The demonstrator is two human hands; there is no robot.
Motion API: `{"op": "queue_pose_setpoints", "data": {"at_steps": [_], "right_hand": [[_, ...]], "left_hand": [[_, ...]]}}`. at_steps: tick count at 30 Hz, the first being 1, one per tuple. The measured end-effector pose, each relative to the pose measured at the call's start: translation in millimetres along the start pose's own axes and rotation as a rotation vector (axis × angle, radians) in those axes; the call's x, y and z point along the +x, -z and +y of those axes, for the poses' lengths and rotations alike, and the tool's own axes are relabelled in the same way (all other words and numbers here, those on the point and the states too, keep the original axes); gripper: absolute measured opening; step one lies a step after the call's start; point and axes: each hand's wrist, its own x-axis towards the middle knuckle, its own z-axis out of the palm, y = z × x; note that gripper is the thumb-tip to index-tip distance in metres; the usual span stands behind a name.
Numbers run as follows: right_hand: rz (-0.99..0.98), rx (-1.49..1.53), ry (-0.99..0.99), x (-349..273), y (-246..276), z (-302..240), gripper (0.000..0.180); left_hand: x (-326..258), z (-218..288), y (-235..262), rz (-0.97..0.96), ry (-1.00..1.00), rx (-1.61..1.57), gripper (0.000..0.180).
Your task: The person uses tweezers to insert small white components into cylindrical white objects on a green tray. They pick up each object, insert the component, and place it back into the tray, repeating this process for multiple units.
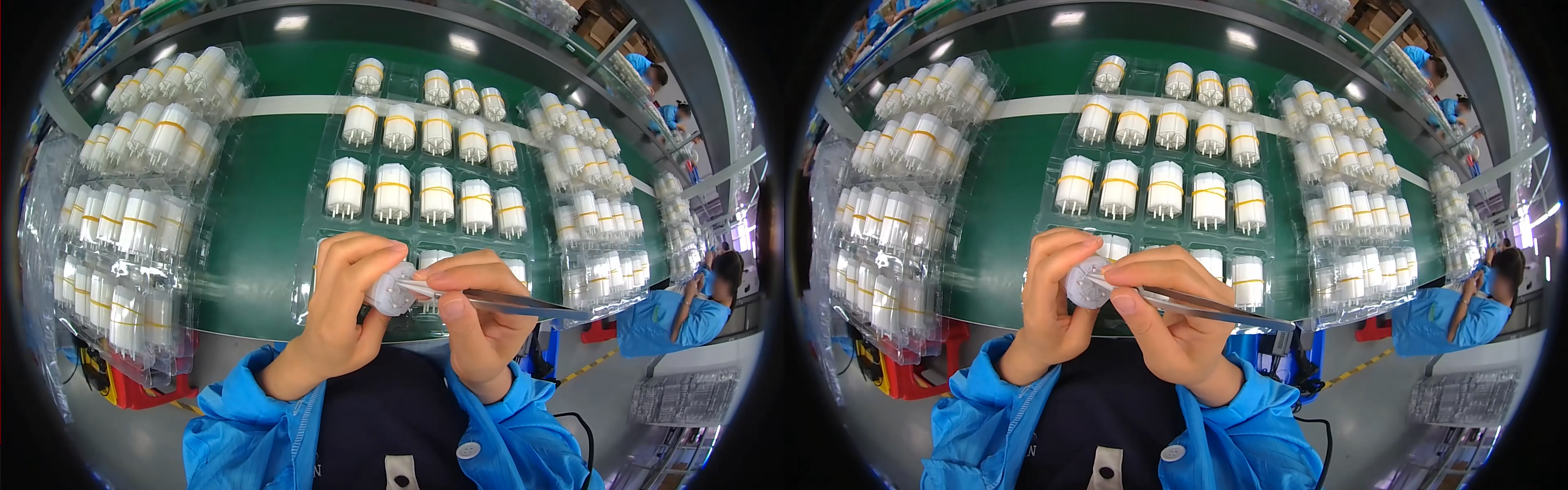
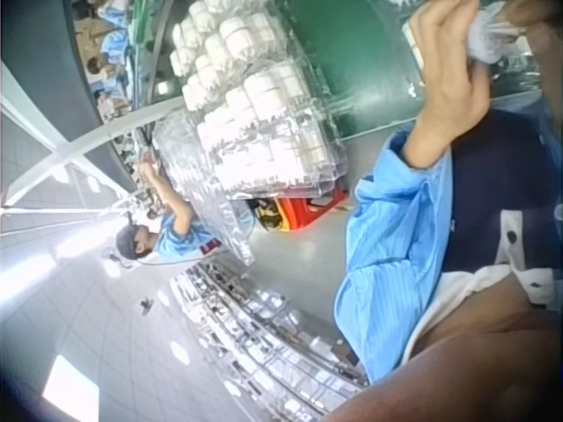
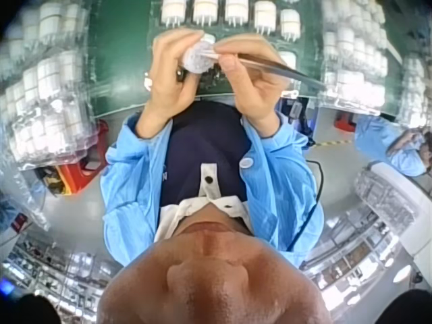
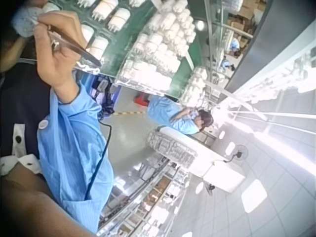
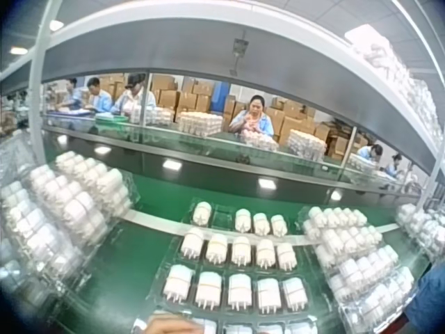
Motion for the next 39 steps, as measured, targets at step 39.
{"op": "queue_pose_setpoints", "data": {"at_steps": [39], "right_hand": [[0.076,0.073,-0.009,-10.4,-7.2,10.5,0.013]], "left_hand": [[-3.2,0.8,-2.0,0.033,-0.004,0.066,0.066]]}}
